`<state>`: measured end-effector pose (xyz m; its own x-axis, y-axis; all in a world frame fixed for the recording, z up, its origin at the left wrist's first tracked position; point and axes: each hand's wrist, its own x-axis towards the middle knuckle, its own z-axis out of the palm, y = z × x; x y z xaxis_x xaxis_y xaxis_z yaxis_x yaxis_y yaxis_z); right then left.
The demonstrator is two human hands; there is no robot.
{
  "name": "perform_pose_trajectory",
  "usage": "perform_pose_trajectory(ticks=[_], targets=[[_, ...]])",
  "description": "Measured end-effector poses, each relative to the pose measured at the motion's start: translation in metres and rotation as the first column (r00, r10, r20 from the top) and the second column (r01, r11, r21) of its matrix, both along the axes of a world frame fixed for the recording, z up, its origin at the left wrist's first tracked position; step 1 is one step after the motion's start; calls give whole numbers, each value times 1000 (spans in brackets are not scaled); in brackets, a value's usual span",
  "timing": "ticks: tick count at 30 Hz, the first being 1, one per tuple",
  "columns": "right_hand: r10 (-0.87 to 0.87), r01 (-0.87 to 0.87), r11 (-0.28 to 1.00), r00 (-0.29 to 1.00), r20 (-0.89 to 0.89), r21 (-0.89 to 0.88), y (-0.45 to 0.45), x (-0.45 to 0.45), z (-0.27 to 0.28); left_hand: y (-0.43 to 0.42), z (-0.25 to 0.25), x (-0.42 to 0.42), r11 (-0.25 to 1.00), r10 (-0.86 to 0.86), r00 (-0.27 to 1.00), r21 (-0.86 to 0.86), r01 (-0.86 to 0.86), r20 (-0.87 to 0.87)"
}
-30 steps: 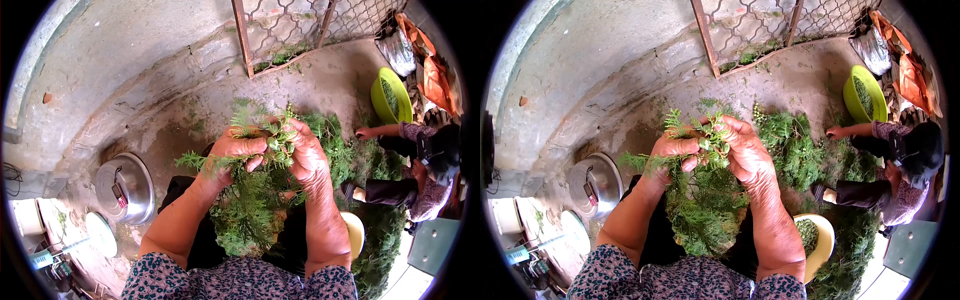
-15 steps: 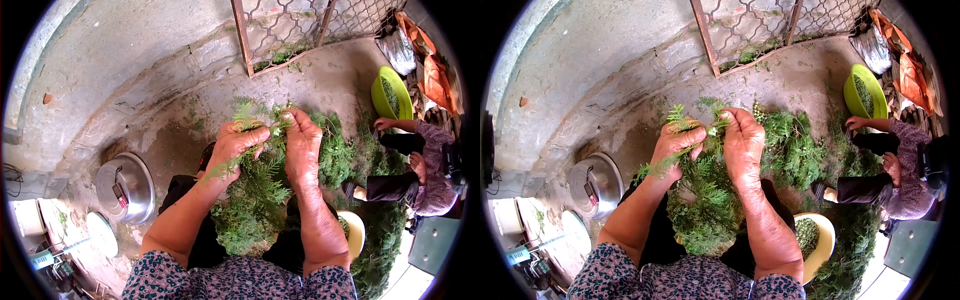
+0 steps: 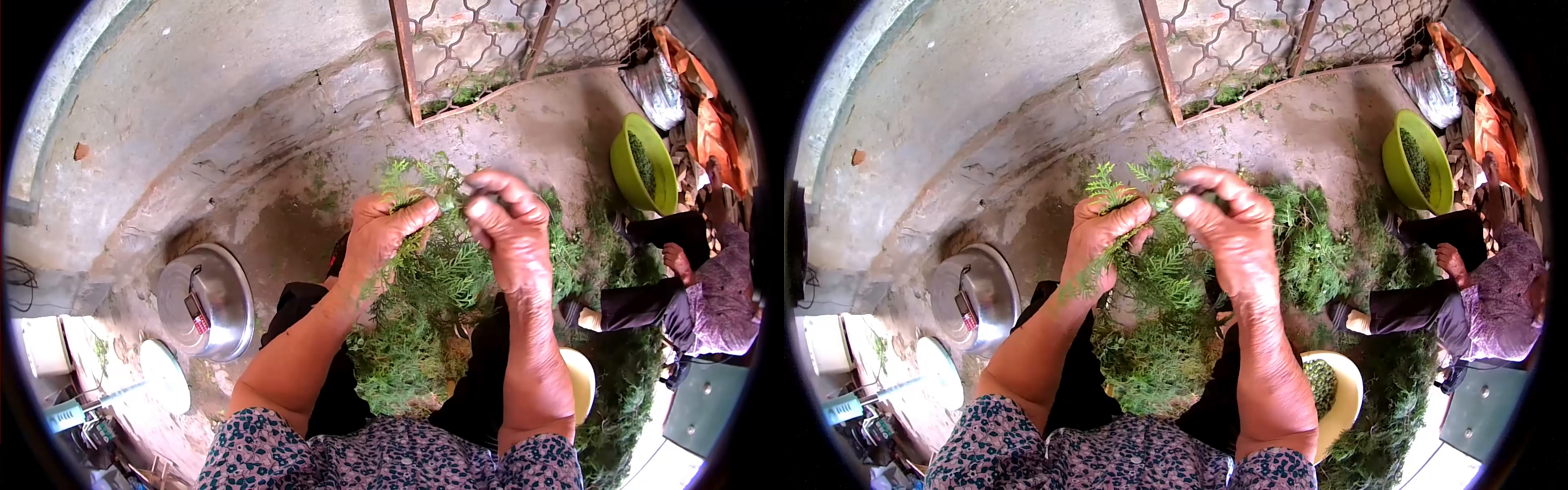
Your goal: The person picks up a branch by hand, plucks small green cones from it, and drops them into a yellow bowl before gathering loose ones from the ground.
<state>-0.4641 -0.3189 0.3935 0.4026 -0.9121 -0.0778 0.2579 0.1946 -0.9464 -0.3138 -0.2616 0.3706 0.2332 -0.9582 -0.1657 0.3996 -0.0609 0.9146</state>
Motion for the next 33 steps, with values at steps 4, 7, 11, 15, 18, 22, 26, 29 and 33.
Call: perform_pose_trajectory(ticks=[4,7,11,15,18,22,26,29,33], targets=[[-35,-39,913,985,-172,-406,2,10,-13,-1,-8,2,995,-58,998,-77,60,35],[-21,-22,958,989,-148,-286,5,10,-11,1,0,0,998,-68,995,-4,69,69],[-92,65,988,977,193,140,-6,1,-11,1,6,1,998,-68,998,-3,68,17],[-293,117,889,889,353,443,-13,-2,-3,0,7,-1,1000,0,960,27,7,-279],[-136,95,915,988,78,392,-12,-2,-12,-1,8,1,999,-38,949,-6,39,-314],[75,-97,920,995,71,379,-4,-2,-20,-3,7,-3,998,-57,960,-2,59,-275],[84,-133,946,982,171,296,-4,-1,-24,-6,3,-4,994,-109,969,-36,104,-223],[45,-97,961,979,201,258,-2,3,-21,-7,4,-5,987,-122,991,-113,115,-53],[50,-98,978,968,246,186,-1,6,-16,-6,6,-5,988,-104,992,-103,111,70]])
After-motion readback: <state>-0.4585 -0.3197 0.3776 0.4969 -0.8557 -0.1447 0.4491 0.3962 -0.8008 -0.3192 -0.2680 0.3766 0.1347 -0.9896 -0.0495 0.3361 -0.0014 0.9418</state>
